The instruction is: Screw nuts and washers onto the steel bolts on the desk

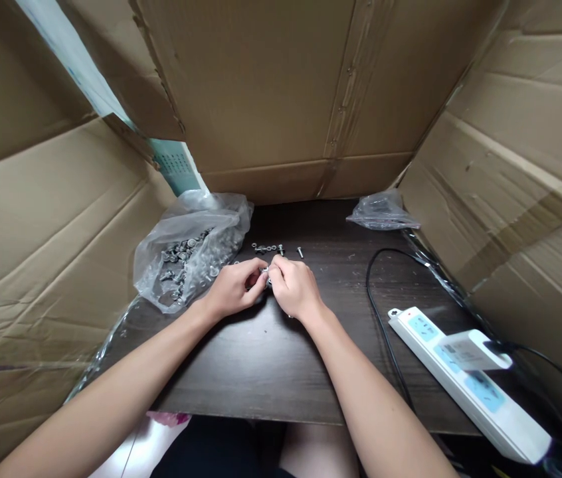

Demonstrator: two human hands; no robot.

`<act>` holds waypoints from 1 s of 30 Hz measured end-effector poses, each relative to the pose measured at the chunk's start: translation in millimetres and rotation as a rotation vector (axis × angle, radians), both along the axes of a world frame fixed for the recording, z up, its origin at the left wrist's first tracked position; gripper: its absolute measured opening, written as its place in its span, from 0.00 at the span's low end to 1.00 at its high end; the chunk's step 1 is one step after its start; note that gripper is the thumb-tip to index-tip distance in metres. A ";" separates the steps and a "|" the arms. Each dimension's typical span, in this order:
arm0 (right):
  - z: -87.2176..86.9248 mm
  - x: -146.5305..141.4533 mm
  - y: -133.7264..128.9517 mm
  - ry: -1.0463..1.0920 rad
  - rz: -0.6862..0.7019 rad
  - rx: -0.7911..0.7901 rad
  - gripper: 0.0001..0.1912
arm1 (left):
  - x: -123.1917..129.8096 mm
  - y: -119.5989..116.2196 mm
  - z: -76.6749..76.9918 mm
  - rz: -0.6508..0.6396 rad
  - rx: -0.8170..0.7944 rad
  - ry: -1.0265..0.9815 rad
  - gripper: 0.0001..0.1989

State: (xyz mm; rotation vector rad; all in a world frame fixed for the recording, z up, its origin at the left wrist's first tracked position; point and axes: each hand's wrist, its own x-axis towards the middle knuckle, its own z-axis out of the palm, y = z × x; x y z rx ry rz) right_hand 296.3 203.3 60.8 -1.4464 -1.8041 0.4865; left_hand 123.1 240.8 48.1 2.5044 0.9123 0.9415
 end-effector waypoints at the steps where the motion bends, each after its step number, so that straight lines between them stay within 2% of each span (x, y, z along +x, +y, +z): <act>1: 0.1 -0.1 -0.1 -0.008 -0.003 -0.001 0.15 | 0.0 0.1 0.0 0.000 0.000 -0.001 0.08; 24: -2.1 -2.6 2.6 0.051 -0.010 0.013 0.20 | -0.8 1.9 0.9 0.020 0.002 0.018 0.09; 30: -0.8 -2.1 -0.6 0.004 -0.043 -0.043 0.21 | -0.8 1.2 1.2 0.017 0.003 -0.005 0.08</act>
